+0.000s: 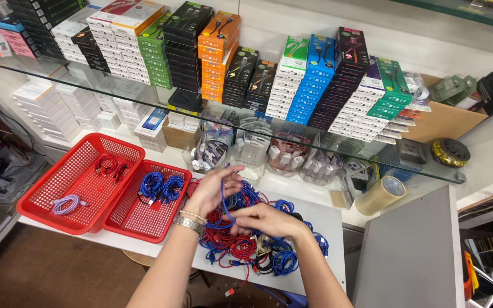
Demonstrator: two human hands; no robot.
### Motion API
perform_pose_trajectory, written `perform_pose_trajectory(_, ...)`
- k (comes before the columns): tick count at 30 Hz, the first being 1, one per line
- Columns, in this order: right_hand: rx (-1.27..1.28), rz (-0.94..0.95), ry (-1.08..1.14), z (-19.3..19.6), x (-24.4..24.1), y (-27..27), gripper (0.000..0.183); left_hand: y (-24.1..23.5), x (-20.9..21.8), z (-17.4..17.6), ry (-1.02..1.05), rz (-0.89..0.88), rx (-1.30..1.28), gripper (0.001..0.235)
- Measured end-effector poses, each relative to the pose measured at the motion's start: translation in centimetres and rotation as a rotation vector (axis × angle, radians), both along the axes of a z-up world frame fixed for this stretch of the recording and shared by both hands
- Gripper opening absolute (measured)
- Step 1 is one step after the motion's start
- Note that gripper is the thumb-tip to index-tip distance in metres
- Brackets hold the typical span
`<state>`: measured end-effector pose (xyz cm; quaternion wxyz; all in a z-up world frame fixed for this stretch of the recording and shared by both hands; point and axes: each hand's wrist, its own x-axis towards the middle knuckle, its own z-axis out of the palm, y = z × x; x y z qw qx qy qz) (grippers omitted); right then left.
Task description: The person sorts a pile of tangled USB cables on a counter by color, coiling each cable and placing it into one of two red baskets. The person handles blue, red, white, and beige cables throughout the clip.
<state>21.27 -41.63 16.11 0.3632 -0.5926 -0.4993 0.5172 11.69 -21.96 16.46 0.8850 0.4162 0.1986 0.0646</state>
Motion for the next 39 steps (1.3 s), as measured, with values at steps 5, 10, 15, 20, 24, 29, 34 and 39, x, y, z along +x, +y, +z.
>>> perform_pose_trajectory(5,0.052,-0.646,-0.123,-4.6,3.8,2.9,0.03,1.6,-2.2,2.4,-0.168,-0.099,0.137,0.041)
perform_pose_trajectory(10,0.166,-0.698,-0.18,-8.6,2.9,7.5,0.034,1.1,-4.5,3.7,-0.128,-0.161,0.195,0.041)
perform_pose_trajectory(15,0.12,-0.64,0.235,-8.8,2.4,9.2,0.036,1.6,-6.4,2.8,-0.062,-0.111,0.155,0.044)
perform_pose_trajectory(20,0.08,-0.649,0.235,-7.9,2.9,8.4,0.027,2.2,-6.2,-1.7,-0.017,0.033,0.141,0.045)
perform_pose_trajectory(24,0.155,-0.948,0.417,-8.4,6.8,5.0,0.024,5.1,-6.6,-5.1,-0.059,0.435,0.091,0.04)
perform_pose_trajectory(29,0.486,-1.25,0.974,-11.9,11.6,1.2,0.019,5.8,-5.7,-7.6,-0.049,0.514,0.117,0.037)
perform_pose_trajectory(34,0.653,-1.377,1.558,-13.2,11.2,0.1,0.017,4.4,-3.9,-6.9,-0.096,0.608,0.109,0.036)
perform_pose_trajectory(39,0.62,-1.154,1.402,-11.7,8.7,-0.1,0.025,3.3,-2.3,-6.1,-0.043,0.562,0.141,0.035)
